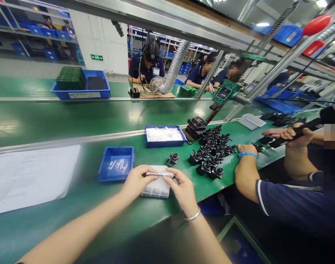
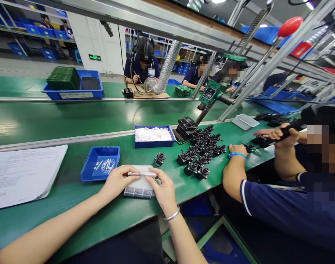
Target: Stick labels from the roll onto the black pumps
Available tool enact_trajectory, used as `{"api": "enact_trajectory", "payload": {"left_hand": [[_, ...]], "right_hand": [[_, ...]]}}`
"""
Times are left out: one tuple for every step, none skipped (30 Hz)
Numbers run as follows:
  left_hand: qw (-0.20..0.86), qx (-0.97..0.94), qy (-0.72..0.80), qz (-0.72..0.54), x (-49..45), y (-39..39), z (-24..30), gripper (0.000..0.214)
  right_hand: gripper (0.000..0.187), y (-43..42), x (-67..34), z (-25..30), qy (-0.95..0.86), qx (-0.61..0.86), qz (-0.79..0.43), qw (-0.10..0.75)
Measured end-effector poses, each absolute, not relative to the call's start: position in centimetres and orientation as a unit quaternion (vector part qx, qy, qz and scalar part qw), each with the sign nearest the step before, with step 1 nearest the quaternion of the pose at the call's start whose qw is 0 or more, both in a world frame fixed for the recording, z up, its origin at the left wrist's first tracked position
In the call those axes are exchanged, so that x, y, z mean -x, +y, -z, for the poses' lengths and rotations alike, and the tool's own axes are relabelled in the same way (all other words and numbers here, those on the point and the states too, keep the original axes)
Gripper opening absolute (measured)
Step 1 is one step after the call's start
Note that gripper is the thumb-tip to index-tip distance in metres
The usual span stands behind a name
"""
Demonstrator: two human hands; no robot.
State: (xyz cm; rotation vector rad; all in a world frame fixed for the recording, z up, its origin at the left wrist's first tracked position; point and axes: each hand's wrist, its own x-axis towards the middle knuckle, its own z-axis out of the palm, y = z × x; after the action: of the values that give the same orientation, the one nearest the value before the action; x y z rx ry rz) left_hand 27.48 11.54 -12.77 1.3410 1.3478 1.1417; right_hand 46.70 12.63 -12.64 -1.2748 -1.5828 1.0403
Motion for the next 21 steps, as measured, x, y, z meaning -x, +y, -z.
{"api": "enact_trajectory", "payload": {"left_hand": [[0.453, -0.537, 0.545, -0.458, -27.5, 11.5, 12.7, 0.011], [0.464, -0.533, 0.542, -0.455, -27.4, 11.5, 12.6, 0.013], [0.473, -0.531, 0.539, -0.451, -27.5, 11.5, 12.4, 0.014], [0.478, -0.532, 0.539, -0.446, -27.5, 11.4, 12.3, 0.015], [0.477, -0.535, 0.540, -0.441, -27.6, 11.3, 12.1, 0.016], [0.470, -0.541, 0.544, -0.437, -27.6, 11.2, 12.0, 0.017], [0.462, -0.547, 0.548, -0.432, -27.7, 11.1, 12.0, 0.018], [0.455, -0.552, 0.553, -0.427, -27.7, 11.0, 12.1, 0.020], [0.449, -0.558, 0.556, -0.422, -27.7, 11.0, 12.2, 0.021], [0.443, -0.564, 0.559, -0.417, -27.6, 11.0, 12.4, 0.022], [0.437, -0.570, 0.561, -0.411, -27.6, 11.1, 12.5, 0.023], [0.432, -0.576, 0.563, -0.407, -27.5, 11.1, 12.7, 0.024], [0.427, -0.580, 0.563, -0.405, -27.5, 11.1, 12.8, 0.025], [0.423, -0.582, 0.563, -0.406, -27.4, 11.2, 12.8, 0.025], [0.420, -0.583, 0.563, -0.409, -27.4, 11.1, 12.8, 0.026], [0.416, -0.582, 0.563, -0.413, -27.4, 11.1, 12.8, 0.025], [0.413, -0.581, 0.563, -0.418, -27.4, 11.1, 12.7, 0.024], [0.411, -0.580, 0.562, -0.423, -27.4, 11.1, 12.7, 0.023], [0.410, -0.577, 0.562, -0.428, -27.4, 11.1, 12.7, 0.022], [0.413, -0.574, 0.560, -0.432, -27.4, 11.2, 12.8, 0.022], [0.418, -0.569, 0.559, -0.436, -27.4, 11.2, 12.9, 0.022]], "right_hand": [[0.026, 12.6, -46.7, 12.7, -0.631, 0.507, -0.419, 0.413], [0.024, 12.6, -46.7, 12.7, -0.631, 0.507, -0.420, 0.410], [0.021, 12.6, -46.8, 12.6, -0.632, 0.508, -0.418, 0.409], [0.018, 12.6, -46.8, 12.5, -0.633, 0.507, -0.416, 0.412], [0.016, 12.5, -46.8, 12.4, -0.635, 0.505, -0.410, 0.417], [0.014, 12.5, -46.8, 12.3, -0.637, 0.501, -0.403, 0.425], [0.012, 12.4, -46.8, 12.2, -0.639, 0.495, -0.395, 0.437], [0.011, 12.4, -46.7, 12.2, -0.638, 0.489, -0.389, 0.451], [0.010, 12.4, -46.7, 12.1, -0.635, 0.483, -0.385, 0.464], [0.010, 12.4, -46.6, 12.1, -0.630, 0.478, -0.383, 0.477], [0.010, 12.5, -46.6, 12.1, -0.624, 0.474, -0.385, 0.487], [0.011, 12.4, -46.5, 12.1, -0.620, 0.470, -0.389, 0.494], [0.011, 12.4, -46.4, 12.1, -0.618, 0.467, -0.392, 0.496], [0.012, 12.3, -46.4, 12.1, -0.618, 0.466, -0.395, 0.495], [0.013, 12.2, -46.3, 12.2, -0.618, 0.467, -0.397, 0.493], [0.014, 12.1, -46.2, 12.3, -0.617, 0.469, -0.397, 0.491], [0.015, 12.0, -46.1, 12.4, -0.616, 0.472, -0.398, 0.489], [0.015, 12.0, -46.0, 12.5, -0.615, 0.473, -0.400, 0.488], [0.014, 12.0, -46.0, 12.7, -0.615, 0.472, -0.402, 0.487], [0.014, 12.0, -45.9, 12.9, -0.614, 0.470, -0.407, 0.486], [0.014, 12.1, -45.9, 13.1, -0.614, 0.468, -0.412, 0.484]]}}
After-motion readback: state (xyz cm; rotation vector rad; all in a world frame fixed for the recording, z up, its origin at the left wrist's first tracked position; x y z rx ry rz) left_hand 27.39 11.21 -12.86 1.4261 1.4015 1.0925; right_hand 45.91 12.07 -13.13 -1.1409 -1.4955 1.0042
